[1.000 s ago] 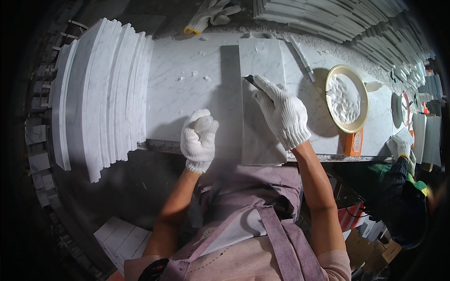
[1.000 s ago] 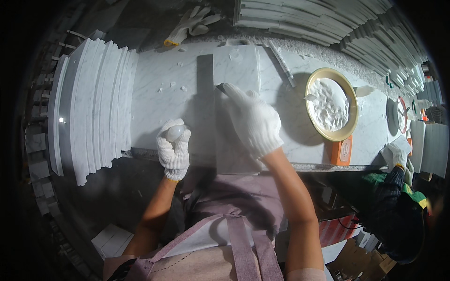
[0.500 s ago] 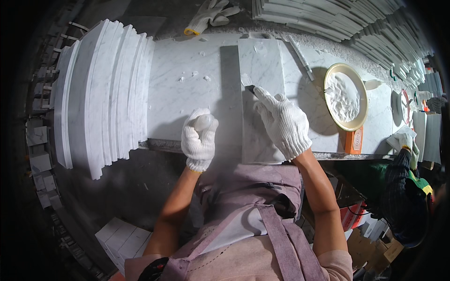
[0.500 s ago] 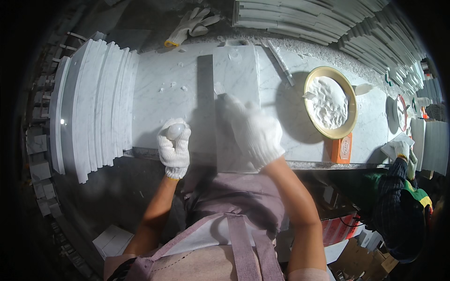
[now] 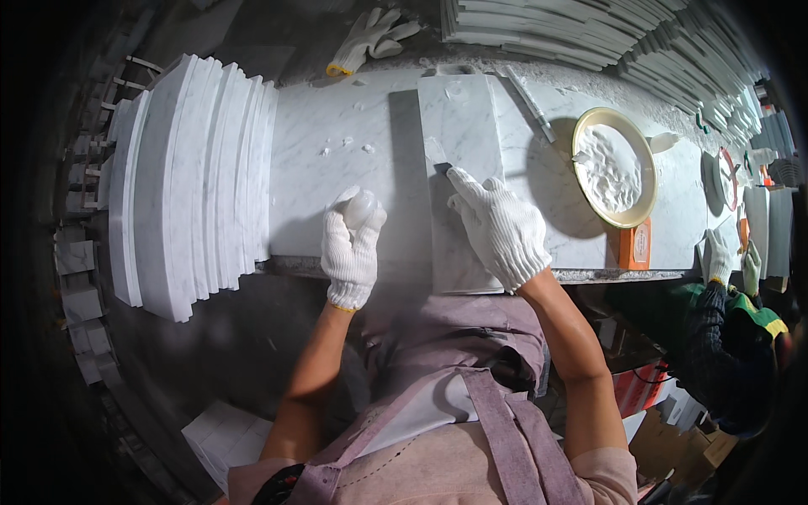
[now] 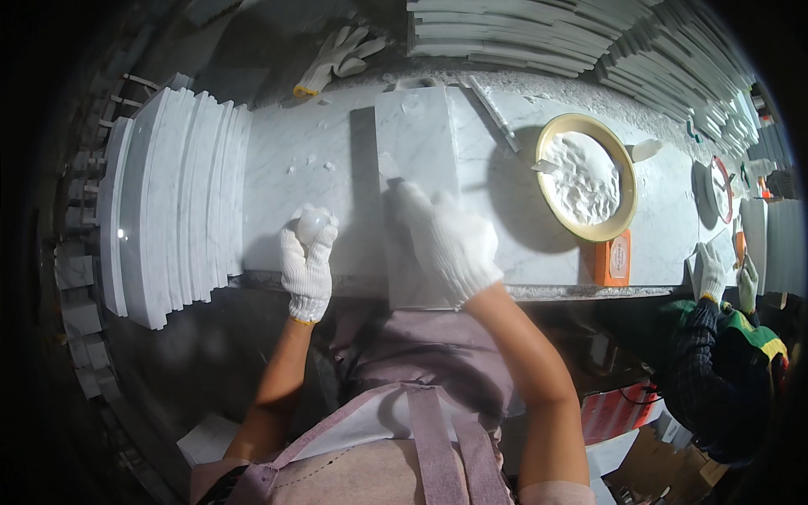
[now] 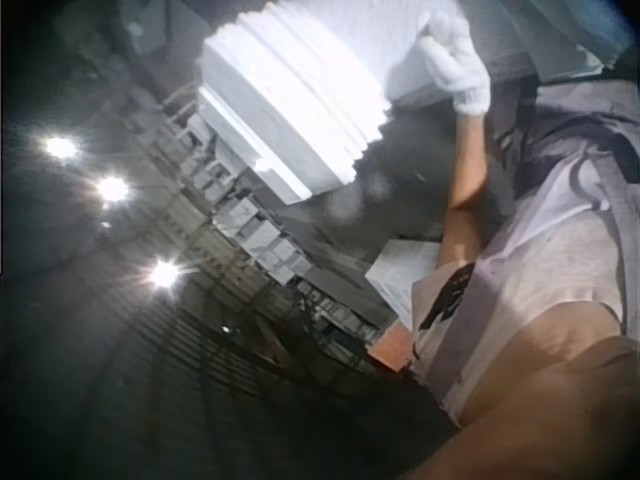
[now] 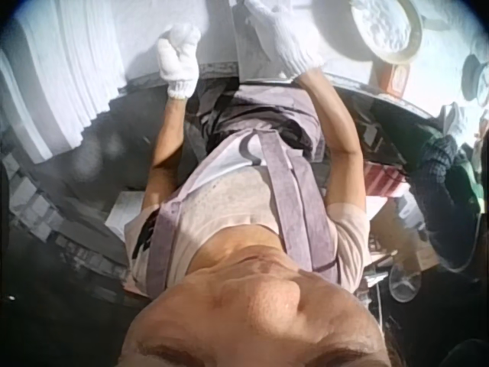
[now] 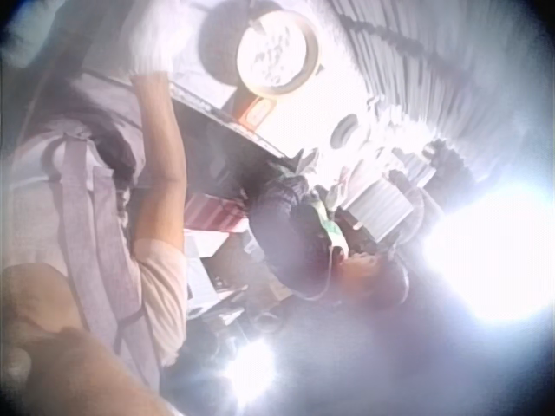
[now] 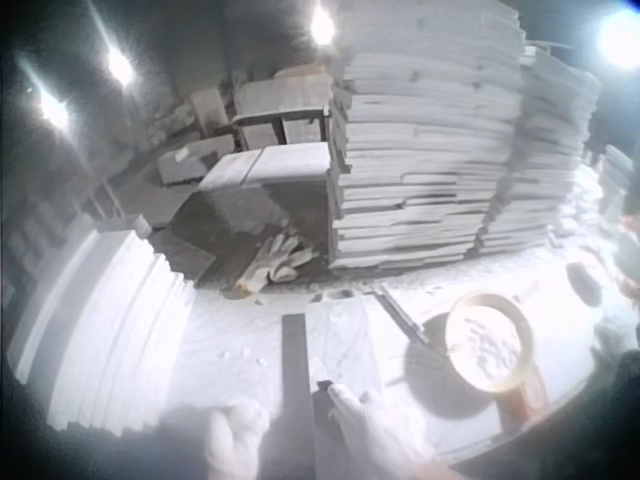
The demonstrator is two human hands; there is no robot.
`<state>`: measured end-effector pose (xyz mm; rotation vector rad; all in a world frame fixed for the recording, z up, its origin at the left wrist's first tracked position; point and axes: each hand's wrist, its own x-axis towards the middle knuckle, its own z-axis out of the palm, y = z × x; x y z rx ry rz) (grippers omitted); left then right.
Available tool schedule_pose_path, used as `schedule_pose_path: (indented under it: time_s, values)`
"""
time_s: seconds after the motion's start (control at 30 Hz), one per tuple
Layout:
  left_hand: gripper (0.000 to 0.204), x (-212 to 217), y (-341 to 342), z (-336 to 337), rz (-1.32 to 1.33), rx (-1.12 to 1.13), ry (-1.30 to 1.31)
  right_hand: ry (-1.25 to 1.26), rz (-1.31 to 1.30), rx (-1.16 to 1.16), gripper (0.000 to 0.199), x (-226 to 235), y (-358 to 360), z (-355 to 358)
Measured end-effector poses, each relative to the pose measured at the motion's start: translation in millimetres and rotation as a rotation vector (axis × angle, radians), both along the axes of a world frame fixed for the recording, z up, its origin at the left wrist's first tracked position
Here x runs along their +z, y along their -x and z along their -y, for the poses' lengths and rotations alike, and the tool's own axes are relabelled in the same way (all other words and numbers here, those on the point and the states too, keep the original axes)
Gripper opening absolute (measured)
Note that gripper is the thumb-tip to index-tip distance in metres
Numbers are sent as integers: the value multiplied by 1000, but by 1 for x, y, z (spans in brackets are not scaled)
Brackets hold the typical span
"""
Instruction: The person applies a white powder to a rectangular stone tile and rubs it with a small orange block, then uses a metal scraper to remove excess powder and smooth the surface. The person repeats this process on multiple tiles, stacking finished pieces to the left.
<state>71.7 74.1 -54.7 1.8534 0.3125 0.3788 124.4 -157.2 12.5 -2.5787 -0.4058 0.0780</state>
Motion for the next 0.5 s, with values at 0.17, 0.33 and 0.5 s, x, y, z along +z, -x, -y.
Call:
schedule_pose_path:
  time_s: [0.17,0.33,0.5]
  values:
    - [44,19,-31,-13,114,-121,-495,-335,-15,-45,49,-1,31,4]
    - [46,28,-61,-17,93,-208,-712,-274,181,-53,57,-13,50,-1]
    - [52,29,-77,-15,189,-189,-1086,-339,225,-48,55,-25,53,2]
